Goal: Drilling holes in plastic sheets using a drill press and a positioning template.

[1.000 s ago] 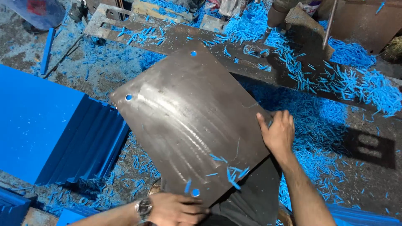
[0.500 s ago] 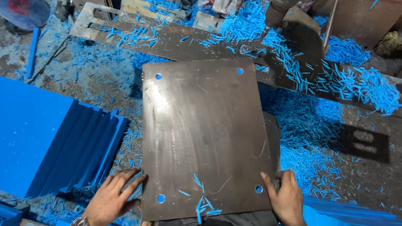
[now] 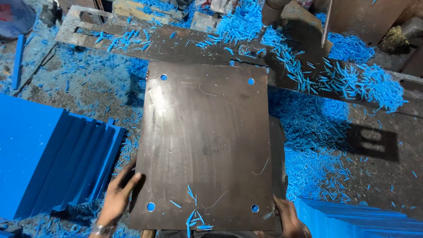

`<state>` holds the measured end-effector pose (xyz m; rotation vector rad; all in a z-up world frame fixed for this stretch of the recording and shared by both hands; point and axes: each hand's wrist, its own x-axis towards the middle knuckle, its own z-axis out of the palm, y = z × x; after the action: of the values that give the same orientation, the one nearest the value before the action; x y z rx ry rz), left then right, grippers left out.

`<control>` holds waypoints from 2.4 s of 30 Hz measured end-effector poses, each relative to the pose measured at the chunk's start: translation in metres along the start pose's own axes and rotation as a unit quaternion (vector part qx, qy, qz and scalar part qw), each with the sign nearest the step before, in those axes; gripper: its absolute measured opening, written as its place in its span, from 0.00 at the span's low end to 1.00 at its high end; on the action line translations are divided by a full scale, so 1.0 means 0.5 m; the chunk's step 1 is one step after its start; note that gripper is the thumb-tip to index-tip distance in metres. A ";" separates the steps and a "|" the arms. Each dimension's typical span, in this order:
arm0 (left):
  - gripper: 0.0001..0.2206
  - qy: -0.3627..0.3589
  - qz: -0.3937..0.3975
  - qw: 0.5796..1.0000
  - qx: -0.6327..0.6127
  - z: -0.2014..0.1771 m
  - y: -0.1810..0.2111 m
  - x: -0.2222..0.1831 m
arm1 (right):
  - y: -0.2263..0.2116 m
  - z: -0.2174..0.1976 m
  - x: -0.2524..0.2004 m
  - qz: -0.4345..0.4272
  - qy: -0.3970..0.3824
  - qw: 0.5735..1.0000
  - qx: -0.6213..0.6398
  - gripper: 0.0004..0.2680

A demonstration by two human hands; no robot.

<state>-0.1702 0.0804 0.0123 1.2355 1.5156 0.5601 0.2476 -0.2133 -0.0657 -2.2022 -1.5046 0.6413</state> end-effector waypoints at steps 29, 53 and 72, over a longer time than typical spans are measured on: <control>0.26 0.034 -0.117 0.992 -0.018 0.058 0.069 -0.029 | 0.117 0.071 -0.050 -0.029 0.058 0.997 -0.029 0.31; 0.37 0.075 0.008 0.989 -0.128 0.162 0.180 0.344 | -0.104 -0.195 0.686 -0.057 0.235 0.969 0.043 0.18; 0.32 0.033 0.015 0.994 -0.106 0.141 0.160 0.401 | -0.047 -0.157 0.725 0.207 0.122 0.957 0.161 0.23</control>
<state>-0.0559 0.2723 -0.0294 1.0864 1.4523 0.7688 0.3897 0.1291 -0.0420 -2.2470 -0.7586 0.6534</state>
